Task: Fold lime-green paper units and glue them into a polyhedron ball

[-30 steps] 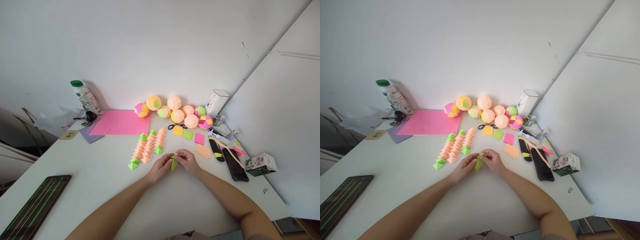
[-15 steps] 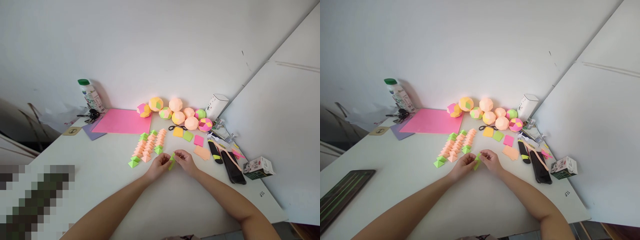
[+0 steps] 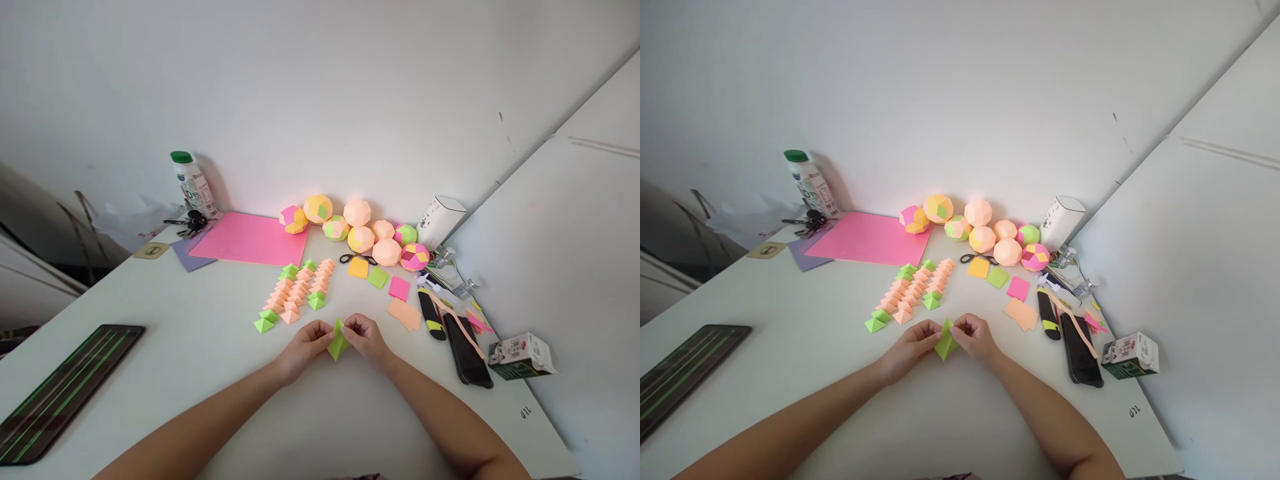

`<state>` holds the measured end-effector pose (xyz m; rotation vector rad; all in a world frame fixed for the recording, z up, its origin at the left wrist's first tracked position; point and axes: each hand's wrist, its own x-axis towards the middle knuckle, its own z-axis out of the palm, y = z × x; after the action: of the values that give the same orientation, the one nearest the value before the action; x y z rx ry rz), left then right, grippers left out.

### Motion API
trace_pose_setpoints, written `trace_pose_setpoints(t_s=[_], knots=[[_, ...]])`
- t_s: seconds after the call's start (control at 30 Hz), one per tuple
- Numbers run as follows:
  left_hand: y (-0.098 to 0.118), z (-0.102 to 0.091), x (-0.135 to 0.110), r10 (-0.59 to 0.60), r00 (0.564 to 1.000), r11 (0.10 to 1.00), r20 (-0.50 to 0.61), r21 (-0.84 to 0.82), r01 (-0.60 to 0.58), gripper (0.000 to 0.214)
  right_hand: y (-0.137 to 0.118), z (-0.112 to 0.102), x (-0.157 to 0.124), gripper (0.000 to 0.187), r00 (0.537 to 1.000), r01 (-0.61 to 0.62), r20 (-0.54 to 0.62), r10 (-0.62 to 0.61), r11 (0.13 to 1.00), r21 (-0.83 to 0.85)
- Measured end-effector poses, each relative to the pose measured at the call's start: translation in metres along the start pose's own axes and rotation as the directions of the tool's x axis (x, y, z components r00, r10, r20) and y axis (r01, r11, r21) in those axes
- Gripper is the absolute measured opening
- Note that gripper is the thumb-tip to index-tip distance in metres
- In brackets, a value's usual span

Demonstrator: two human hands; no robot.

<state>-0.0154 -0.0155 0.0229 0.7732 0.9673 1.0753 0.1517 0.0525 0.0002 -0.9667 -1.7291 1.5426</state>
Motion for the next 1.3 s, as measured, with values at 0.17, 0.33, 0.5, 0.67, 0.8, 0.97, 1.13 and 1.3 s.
trace_pose_setpoints(t_s=[0.17,0.33,0.5,0.67,0.8,0.97,1.13,1.3], knots=[[-0.006,-0.012,0.002,0.098,0.977,0.995,0.19,-0.053,-0.089,0.026,0.001,-0.003,-0.001,0.027,0.995,0.014,0.104,-0.01,0.999,-0.044],[-0.009,-0.014,0.005,0.068,0.986,0.995,0.154,-0.079,-0.056,0.035,-0.005,-0.003,-0.002,0.029,0.992,0.028,0.126,-0.021,0.998,-0.058],[-0.017,-0.012,0.003,0.129,0.987,0.989,0.092,-0.09,-0.121,0.034,-0.008,-0.004,-0.001,0.028,0.979,0.06,0.199,-0.047,0.996,-0.061],[-0.022,-0.009,-0.001,0.263,0.96,0.957,0.095,0.101,-0.272,0.024,-0.008,-0.005,0.001,0.029,0.972,0.1,0.226,-0.071,0.988,-0.118],[-0.024,-0.012,-0.001,0.386,0.917,0.844,0.098,0.364,-0.394,0.025,-0.007,-0.006,0.002,0.031,0.975,0.058,0.217,-0.038,0.995,-0.086],[-0.026,-0.016,0.001,0.383,0.917,0.847,0.113,0.353,-0.397,0.032,-0.006,-0.006,0.003,0.027,0.976,0.119,0.19,-0.103,0.99,-0.075],[-0.021,-0.015,0.001,0.301,0.952,0.935,0.06,0.178,-0.307,0.034,-0.005,-0.006,0.004,0.026,0.973,0.179,0.163,-0.163,0.98,-0.084],[-0.014,-0.02,0.004,0.156,0.988,0.988,0.014,-0.019,-0.156,0.034,-0.005,-0.006,0.003,0.025,0.981,0.14,0.142,-0.132,0.989,-0.045]])
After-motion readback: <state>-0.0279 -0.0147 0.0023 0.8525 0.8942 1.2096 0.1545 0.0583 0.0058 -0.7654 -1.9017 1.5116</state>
